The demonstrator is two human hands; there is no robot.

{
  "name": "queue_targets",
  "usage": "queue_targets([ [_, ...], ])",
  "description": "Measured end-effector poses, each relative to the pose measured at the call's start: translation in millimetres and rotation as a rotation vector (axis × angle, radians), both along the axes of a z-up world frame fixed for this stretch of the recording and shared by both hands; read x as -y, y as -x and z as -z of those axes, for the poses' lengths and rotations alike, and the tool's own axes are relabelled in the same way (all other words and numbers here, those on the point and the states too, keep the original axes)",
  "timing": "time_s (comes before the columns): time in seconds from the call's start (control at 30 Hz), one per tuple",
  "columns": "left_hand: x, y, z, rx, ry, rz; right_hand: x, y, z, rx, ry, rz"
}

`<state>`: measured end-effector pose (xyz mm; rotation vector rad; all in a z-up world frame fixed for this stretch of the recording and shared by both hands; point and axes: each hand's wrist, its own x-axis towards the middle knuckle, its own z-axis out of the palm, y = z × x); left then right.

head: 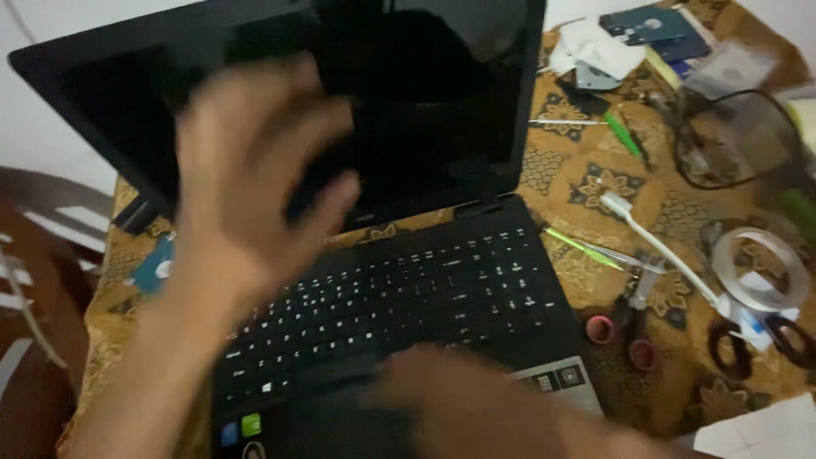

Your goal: The person works at a table with a laptop and hard drives. They use a screwdriver on a hard drive and sort small screws into a parts box, then flip the laptop over, open it, and pry along the seam between the keyboard and the bottom case with an orange pry tool, working around the edges of the laptop.

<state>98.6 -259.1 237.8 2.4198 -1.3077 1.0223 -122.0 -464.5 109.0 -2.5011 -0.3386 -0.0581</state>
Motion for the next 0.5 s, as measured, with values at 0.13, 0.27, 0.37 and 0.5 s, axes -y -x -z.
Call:
queue_targets([
  [0.13,2,35,78,-0.323,-0.051,0.115,150,-46,89,0.006,0.034,0.017],
  [0.27,18,48,115,-0.48,-0.176,0.0,194,-64,73,-0.164,-0.072,0.465],
  [0.37,25,45,122,-0.549,-0.226,-0.094,184,-99,21,-0.128,-0.329,0.54],
  [0.5,33,38,112,-0.549,-0.31,-0.226,181,-158,-12,-0.025,-0.464,0.338],
])
